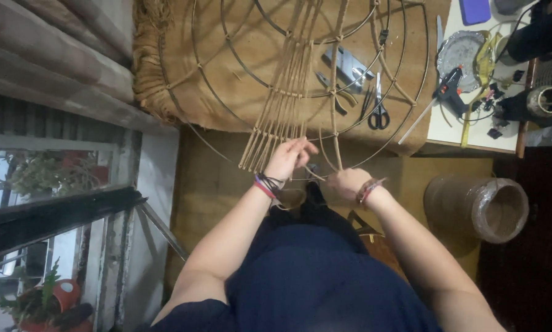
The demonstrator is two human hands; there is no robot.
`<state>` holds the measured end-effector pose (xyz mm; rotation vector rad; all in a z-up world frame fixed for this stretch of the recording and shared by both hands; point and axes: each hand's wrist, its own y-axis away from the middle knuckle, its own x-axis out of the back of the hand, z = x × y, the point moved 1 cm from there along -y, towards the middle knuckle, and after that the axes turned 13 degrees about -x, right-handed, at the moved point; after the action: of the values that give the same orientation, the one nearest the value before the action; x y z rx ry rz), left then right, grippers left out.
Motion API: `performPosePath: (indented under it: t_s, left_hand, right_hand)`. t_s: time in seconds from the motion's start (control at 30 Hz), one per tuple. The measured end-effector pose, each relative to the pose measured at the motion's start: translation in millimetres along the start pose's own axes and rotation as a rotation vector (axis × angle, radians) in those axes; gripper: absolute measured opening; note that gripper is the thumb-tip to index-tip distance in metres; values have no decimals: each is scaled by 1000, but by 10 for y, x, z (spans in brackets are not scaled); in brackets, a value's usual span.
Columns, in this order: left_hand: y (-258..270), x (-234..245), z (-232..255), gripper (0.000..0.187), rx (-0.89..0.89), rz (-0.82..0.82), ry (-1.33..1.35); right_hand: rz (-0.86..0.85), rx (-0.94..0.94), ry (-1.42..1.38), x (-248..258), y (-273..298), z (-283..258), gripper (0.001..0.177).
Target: Weaving thin wooden strips onto a metal frame to create a furniture structure
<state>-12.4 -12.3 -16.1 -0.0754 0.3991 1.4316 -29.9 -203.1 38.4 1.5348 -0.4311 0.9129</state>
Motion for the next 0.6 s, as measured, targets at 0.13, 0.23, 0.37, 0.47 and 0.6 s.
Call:
performPosePath:
  t_s: [0.13,0.23,0.37,0.47,0.6]
  left_hand:
    - [-105,127,31,21,1,-143,-600]
    - [-129,222,-65,30,-83,-196,-1086]
    - [29,7,258,20,-109,-116,-587]
    - [-23,-8,-136,39,-161,-81,-37]
    - [6,26,-178,22,-156,-45,-751]
  right_hand:
    - [140,192,-748,-113,-331,280,28]
    - [240,276,-1268,453,-291,311,34]
    - [386,47,-528,-382,-560,232,27]
    - [15,-242,-343,-460,-486,183,30]
    - [256,228,-1205,496,-270,124,36]
